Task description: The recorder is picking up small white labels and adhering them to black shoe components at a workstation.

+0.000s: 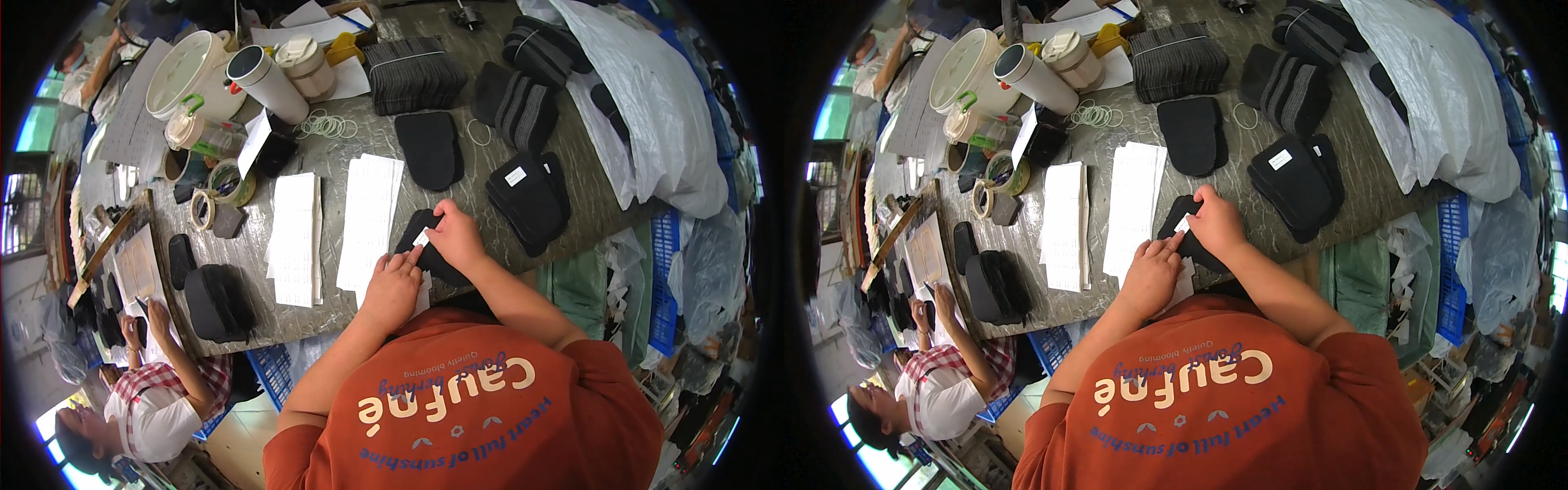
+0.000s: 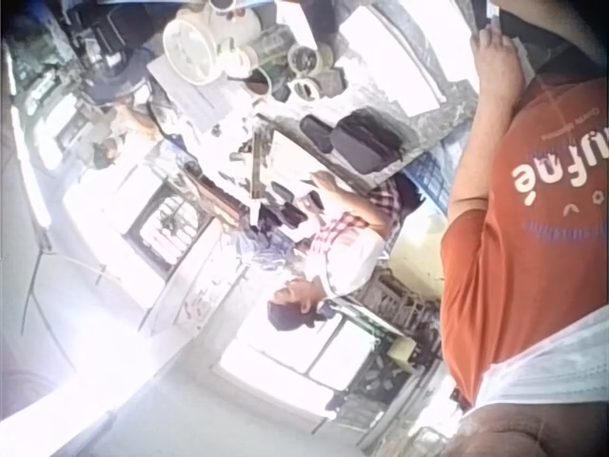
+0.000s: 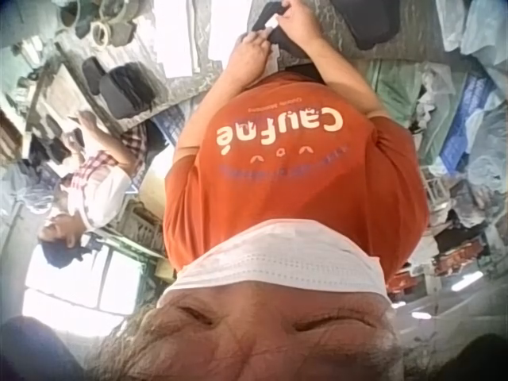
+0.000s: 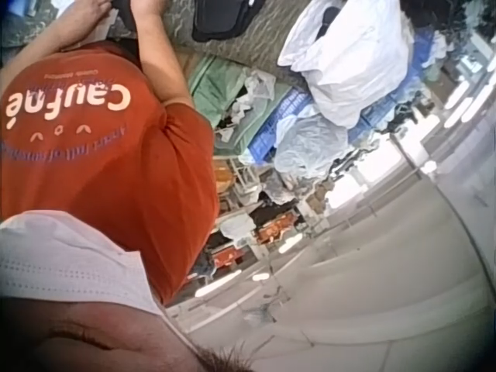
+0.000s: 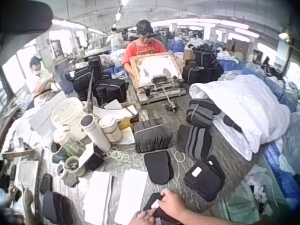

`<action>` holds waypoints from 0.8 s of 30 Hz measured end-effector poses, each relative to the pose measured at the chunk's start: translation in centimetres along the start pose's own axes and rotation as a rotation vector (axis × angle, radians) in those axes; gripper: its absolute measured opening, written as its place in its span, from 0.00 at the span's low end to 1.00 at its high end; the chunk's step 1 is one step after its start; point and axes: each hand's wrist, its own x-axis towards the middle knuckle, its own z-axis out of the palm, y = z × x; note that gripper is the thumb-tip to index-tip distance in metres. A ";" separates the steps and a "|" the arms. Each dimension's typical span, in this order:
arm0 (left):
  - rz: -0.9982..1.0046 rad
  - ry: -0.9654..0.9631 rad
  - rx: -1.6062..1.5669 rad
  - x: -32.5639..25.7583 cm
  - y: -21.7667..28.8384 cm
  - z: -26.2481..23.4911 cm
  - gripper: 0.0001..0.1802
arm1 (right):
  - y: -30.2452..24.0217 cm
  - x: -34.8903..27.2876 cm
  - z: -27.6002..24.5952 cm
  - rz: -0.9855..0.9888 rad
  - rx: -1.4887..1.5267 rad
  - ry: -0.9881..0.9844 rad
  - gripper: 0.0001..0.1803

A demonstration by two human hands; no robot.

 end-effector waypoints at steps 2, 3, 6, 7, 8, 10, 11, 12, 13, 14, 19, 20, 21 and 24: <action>0.002 0.003 -0.028 -0.1 -0.1 -0.2 0.10 | 0.0 -0.1 0.2 -0.106 -0.122 0.113 0.18; 0.001 0.007 -0.057 -0.1 -0.2 -0.4 0.10 | 0.1 -0.1 0.3 -0.213 -0.244 0.224 0.16; 0.023 0.047 -0.148 -0.6 -0.7 -0.3 0.09 | 1.0 0.2 -0.5 -0.298 -0.172 0.174 0.12; 0.026 0.047 -0.149 -0.6 -0.8 -0.2 0.09 | 1.2 0.4 -0.7 -0.297 -0.173 0.177 0.12; 0.029 0.075 -0.169 -0.7 -0.9 -0.1 0.08 | 1.0 0.6 -0.9 -0.315 -0.162 0.123 0.10; 0.038 0.103 -0.191 -0.6 -1.2 0.1 0.08 | 0.7 1.1 -2.1 -0.255 -0.100 0.049 0.09; 0.042 0.116 -0.217 -0.6 -1.4 0.3 0.08 | 0.2 1.3 -3.3 -0.183 -0.046 0.024 0.09; 0.040 0.130 -0.243 -0.7 -1.6 0.4 0.08 | -0.5 1.7 -5.3 -0.212 -0.041 0.036 0.10; 0.037 0.131 -0.243 -0.7 -1.7 0.4 0.08 | -1.2 2.0 -7.6 -0.250 -0.025 0.059 0.09; 0.005 0.158 -0.319 -0.6 -1.7 0.4 0.07 | -1.3 2.2 -9.8 -0.248 -0.051 0.119 0.09; -0.118 0.269 -0.528 0.2 -1.6 -0.1 0.05 | -2.7 1.6 -13.8 -0.489 -0.589 0.614 0.11; -0.199 0.294 -0.593 0.3 -1.5 -0.3 0.06 | -2.6 0.9 -12.7 -0.498 -0.489 0.403 0.10; -0.276 0.316 -0.660 0.5 -1.3 -0.4 0.07 | -2.4 -0.1 -11.0 -0.499 -0.389 0.194 0.09; -0.304 0.374 -0.708 0.9 -0.8 -1.0 0.08 | -1.2 -2.5 -4.7 -0.273 0.122 -0.230 0.05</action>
